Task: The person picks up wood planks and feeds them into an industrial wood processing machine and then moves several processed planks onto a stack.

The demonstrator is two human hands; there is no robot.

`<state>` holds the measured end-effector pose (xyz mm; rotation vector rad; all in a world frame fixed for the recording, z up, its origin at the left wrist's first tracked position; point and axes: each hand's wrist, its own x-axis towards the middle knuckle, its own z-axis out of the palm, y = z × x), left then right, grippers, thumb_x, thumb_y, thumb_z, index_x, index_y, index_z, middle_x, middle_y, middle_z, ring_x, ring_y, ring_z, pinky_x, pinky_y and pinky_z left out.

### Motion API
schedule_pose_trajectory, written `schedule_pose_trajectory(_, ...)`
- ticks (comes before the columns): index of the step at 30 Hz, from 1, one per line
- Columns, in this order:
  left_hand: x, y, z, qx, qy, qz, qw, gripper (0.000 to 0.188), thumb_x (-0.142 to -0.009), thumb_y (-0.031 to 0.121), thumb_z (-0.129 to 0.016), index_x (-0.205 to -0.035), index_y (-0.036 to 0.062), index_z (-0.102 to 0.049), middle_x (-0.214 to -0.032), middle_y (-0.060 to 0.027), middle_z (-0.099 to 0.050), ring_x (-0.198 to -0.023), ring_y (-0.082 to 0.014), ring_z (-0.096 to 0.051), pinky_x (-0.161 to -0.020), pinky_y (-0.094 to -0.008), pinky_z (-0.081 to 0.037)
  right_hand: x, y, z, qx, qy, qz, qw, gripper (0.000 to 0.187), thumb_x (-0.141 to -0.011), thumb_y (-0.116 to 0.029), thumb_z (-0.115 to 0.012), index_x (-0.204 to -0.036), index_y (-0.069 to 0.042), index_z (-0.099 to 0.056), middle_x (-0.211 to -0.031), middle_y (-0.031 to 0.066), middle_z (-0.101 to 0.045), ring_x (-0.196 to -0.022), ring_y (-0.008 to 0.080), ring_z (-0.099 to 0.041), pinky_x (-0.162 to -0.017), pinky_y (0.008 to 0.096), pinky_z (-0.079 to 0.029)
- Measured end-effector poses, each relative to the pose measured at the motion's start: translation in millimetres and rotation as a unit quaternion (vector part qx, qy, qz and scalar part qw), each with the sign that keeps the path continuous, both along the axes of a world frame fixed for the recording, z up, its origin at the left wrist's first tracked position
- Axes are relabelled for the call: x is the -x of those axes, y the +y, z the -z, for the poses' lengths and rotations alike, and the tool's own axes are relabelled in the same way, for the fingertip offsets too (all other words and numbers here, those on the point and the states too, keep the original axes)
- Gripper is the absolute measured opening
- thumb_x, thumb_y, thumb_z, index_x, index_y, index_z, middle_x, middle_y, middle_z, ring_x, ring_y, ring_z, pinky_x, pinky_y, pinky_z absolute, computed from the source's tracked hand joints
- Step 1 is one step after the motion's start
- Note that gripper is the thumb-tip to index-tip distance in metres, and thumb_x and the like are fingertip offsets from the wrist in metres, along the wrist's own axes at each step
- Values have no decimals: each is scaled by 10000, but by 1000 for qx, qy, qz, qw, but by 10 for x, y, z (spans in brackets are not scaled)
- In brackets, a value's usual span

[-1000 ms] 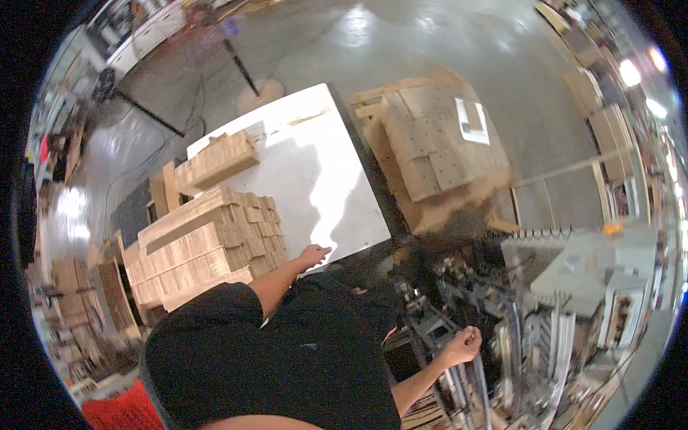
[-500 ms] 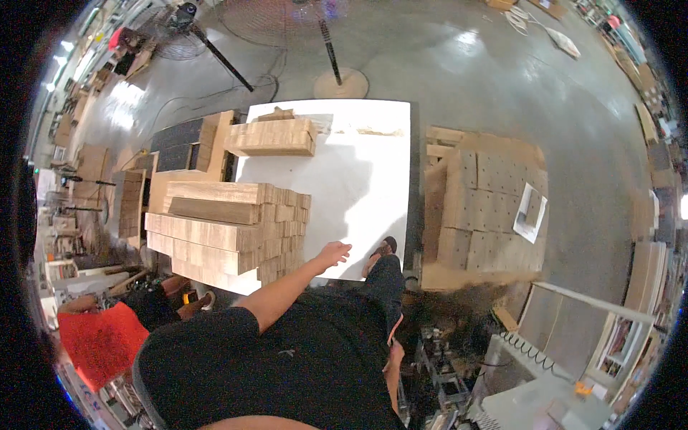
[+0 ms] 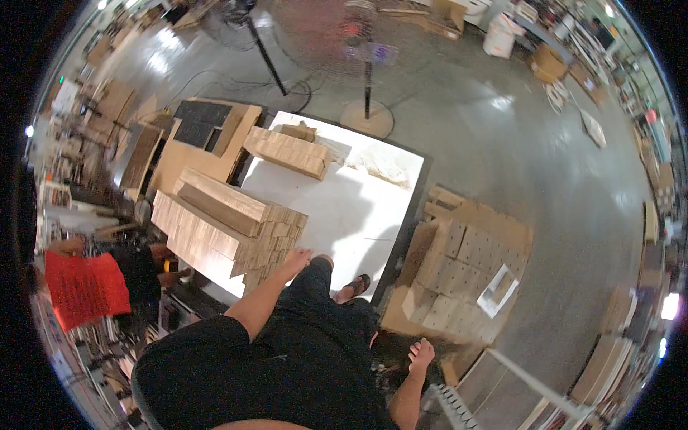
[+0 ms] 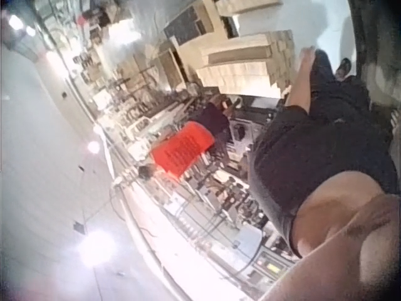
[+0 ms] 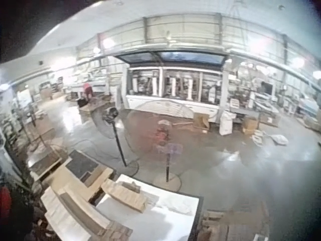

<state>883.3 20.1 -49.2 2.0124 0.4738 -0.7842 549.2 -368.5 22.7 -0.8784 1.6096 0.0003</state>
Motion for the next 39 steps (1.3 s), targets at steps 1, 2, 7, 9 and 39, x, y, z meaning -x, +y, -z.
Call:
schedule_pose_trajectory(1, -104, -88, -102, 6, -14, -17, 1000, 426, -916, 423, -624, -944, -1, -658, -802, -132, -694, -763, -251, -668, -723, -397, -514, -72, -211, 55, 16, 20, -70, 997, 325, -921, -378, -633, -1143, -156, -551, -865, 34, -634, -695, 181, -630, -531, 328, -462)
schedule_pose_trajectory(2, -204, -145, -177, 46, -34, -51, 997, 409, -936, 408, -617, -952, 2, -662, -813, -125, -688, -756, -225, -663, -717, -382, -515, -282, -366, 116, 32, 53, -89, 994, 345, -922, -381, -628, -1175, -164, -539, -930, 53, -645, -743, 196, -634, -583, 359, -479)
schedule_pose_trajectory(7, -756, -209, -536, 151, -59, -220, 962, 360, -962, 370, -619, -958, 14, -668, -843, -68, -683, -741, -153, -642, -684, -312, -510, -1384, -675, 249, 34, 49, -217, 974, 407, -933, -389, -605, -1260, -172, -496, -1085, 101, -651, -870, 230, -634, -717, 439, -503)
schedule_pose_trajectory(9, -1023, -226, -725, 203, -23, -301, 932, 349, -965, 363, -623, -958, 17, -671, -854, -47, -679, -736, -131, -632, -664, -290, -503, -1732, -709, 456, 11, -2, -268, 963, 455, -936, -397, -598, -1303, -156, -478, -1080, 107, -650, -865, 233, -636, -710, 428, -508)
schedule_pose_trajectory(39, -3513, 401, 3633, 217, 95, -652, 720, 552, -907, 529, -639, -1139, 31, -577, -1067, -61, -539, -1025, -148, -480, -841, -329, -404, -7773, 2515, 4453, -122, 68, -718, 682, 799, -860, -437, -738, -1443, -14, -392, -1337, 129, -518, -1207, 242, -497, -979, 411, -432)
